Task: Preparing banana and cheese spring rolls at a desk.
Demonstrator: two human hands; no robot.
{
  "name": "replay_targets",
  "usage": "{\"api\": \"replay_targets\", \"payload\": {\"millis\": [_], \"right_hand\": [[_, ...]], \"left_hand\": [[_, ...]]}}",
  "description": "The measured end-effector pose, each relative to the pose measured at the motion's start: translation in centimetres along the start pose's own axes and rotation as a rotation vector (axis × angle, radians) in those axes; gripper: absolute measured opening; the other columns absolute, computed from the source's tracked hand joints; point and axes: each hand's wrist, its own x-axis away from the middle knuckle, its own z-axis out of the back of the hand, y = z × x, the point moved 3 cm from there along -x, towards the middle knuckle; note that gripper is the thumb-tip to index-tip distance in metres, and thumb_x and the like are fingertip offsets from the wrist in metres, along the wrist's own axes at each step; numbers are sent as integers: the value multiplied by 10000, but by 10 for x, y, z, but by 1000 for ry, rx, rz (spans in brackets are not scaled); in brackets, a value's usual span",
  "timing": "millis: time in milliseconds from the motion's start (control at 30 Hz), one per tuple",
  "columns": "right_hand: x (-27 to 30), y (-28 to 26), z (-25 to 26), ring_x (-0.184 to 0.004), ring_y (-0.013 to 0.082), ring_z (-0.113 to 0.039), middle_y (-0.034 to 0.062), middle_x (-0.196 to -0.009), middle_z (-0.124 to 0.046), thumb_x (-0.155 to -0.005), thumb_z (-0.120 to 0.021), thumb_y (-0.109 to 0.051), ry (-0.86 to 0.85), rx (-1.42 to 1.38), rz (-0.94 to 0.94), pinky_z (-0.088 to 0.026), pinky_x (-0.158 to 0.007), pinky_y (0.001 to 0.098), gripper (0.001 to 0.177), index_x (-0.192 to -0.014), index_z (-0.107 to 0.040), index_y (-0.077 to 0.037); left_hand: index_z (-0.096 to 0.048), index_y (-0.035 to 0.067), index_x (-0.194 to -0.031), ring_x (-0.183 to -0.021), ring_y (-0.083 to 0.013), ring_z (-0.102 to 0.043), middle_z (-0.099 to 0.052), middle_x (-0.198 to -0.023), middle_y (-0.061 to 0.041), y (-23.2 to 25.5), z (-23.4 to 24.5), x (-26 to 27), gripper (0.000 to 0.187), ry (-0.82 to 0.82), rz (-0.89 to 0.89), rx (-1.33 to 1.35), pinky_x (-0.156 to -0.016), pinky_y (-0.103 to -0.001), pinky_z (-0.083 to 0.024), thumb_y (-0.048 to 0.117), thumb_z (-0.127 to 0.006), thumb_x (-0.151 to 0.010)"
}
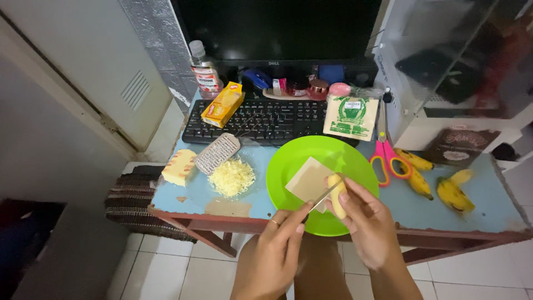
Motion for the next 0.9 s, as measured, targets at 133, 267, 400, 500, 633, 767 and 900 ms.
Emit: {"api": "replay_targets", "payload": {"millis": [133,267,400,500,633,767,900], "right_hand": [[4,-3,-4,-1207,199,-639,121,-1366,-658,-969,-565,-93,11,-16,13,-536,-1036,374,492,-1449,-535,14],[5,-2,-6,-1224,219,-643,153,-1372,-644,-975,-564,-101,-22,-46,12,-533,-1041,383,485,-1443,-530,22],[5,-2,-10,-1234,229,-646,145,-1389,-643,-969,-554,-100,-30,-63,48,-529,-1028,396,484,-1436,-513,24],[7,-4,-11,-1241,209,-637,131,-1395,-638,-971,-550,-104,-15,-82,50,-539,-1048,384,487,-1437,-502,29],[12,-8,-12,-1236,196,-630,133,-1386,-644,-995,-543,-126,-15,-59,96,-519,-1050,376,492,-1459,-508,35],[17,-11,-4,-1205,196,-634,137,-1326,-660,-1005,-555,-135,43,-7,131,-506,-1056,364,482,-1451,-537,48],[24,-19,0,-1214,195,-636,135,-1318,-669,-998,-565,-137,71,-12,155,-491,-1070,336,479,-1432,-550,66]], "left_hand": [[-609,302,-1391,-876,-342,-719,-694,-1133,-31,3,2,-1,396,-11,3,-16,-651,-441,-564,248,-513,-1011],[-614,298,-1382,-799,-344,-716,-701,-1097,-30,6,2,-1,398,-10,2,-16,-612,-445,-553,223,-536,-999],[-617,316,-1398,-761,-334,-710,-700,-1064,-31,12,5,-3,427,-39,49,-50,-606,-437,-549,216,-538,-990],[-619,255,-1407,-822,-338,-702,-673,-1052,-95,-4,-14,0,416,17,-29,80,-683,-416,-559,171,-532,-1008],[-629,179,-1383,-895,-359,-686,-656,-1071,-160,-10,-27,-2,375,103,-129,206,-755,-409,-558,119,-536,-1024],[-629,176,-1383,-930,-386,-674,-665,-1081,-178,-1,-29,-4,376,75,-133,198,-779,-434,-546,117,-538,-1023],[-616,172,-1403,-965,-424,-657,-665,-1091,-204,4,-37,-10,392,32,-131,184,-804,-476,-534,118,-532,-1024]]}}
